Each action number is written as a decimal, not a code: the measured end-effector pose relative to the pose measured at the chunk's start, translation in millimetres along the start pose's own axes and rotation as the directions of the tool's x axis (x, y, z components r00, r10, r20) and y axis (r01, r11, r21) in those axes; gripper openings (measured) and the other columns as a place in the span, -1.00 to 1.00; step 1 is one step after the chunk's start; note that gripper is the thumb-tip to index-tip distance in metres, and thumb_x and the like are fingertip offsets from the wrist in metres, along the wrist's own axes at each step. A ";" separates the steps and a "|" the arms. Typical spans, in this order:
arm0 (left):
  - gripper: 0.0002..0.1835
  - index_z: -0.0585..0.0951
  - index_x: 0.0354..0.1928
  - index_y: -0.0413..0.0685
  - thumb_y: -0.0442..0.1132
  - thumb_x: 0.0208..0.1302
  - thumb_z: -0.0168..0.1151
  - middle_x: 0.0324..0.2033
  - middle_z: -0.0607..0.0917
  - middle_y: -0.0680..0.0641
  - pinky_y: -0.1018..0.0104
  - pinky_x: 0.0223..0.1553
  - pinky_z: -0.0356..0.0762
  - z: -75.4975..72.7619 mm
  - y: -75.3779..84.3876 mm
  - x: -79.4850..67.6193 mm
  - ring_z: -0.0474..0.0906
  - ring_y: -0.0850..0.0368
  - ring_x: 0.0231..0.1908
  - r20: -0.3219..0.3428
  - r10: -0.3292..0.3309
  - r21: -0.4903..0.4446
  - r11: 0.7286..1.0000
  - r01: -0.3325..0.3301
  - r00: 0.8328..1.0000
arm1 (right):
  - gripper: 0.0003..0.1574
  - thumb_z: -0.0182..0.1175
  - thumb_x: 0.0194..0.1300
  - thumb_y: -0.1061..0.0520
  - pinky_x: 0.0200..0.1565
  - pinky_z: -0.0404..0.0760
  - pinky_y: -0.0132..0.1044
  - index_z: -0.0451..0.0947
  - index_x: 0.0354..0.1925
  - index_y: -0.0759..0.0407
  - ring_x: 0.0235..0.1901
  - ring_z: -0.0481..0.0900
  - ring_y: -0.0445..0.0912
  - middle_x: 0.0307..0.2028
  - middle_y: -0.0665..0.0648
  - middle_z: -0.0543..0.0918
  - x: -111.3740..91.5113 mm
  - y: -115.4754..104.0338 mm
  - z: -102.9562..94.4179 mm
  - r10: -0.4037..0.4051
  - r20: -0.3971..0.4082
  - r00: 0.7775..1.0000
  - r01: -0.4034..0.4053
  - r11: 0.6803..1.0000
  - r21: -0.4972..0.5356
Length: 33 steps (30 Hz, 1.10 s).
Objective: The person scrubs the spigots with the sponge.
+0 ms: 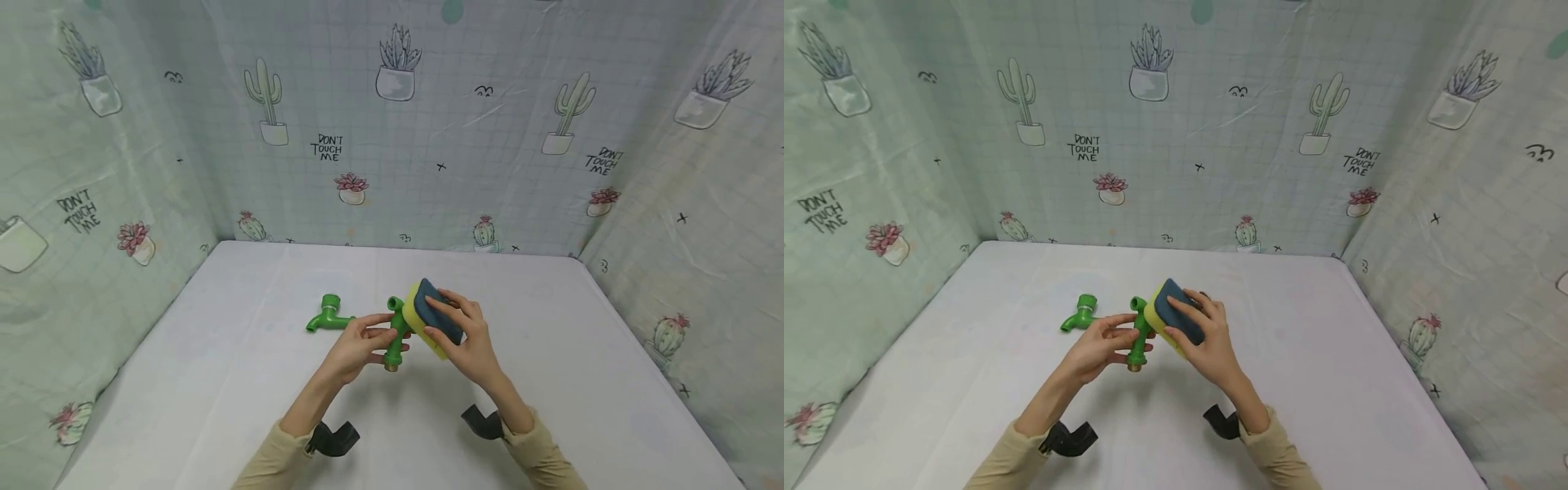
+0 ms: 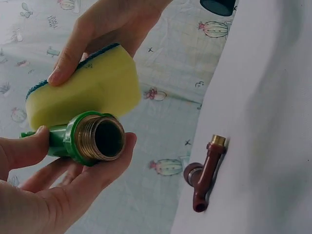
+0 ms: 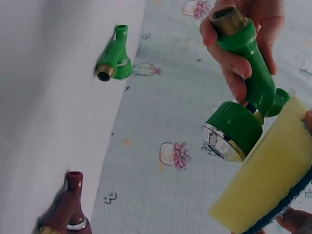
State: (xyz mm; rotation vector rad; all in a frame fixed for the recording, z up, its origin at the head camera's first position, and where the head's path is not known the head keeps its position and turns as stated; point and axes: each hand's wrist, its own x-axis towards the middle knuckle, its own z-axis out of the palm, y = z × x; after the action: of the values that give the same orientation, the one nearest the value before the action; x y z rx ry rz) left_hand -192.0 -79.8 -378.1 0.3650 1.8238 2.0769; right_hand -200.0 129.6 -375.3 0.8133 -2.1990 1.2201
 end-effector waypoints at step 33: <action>-0.58 0.23 0.15 -0.35 -0.31 0.30 -0.03 -0.21 0.60 -0.10 -0.16 -0.22 0.52 -14.3 -8.8 9.3 0.65 0.00 -0.27 0.165 -0.037 -0.030 0.999 0.043 0.986 | -0.47 0.17 0.10 0.35 -0.25 0.49 -0.31 0.39 0.09 0.24 -0.09 0.43 -0.06 0.04 0.25 0.47 9.7 -4.0 -19.5 0.191 0.082 0.978 -0.197 0.977 0.080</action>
State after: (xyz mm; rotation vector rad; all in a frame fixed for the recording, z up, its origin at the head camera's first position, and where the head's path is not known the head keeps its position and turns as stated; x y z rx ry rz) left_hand -205.6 -87.8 -389.1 0.4719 1.6851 1.9847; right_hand -201.4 142.2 -357.3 0.7000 -2.3438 1.4088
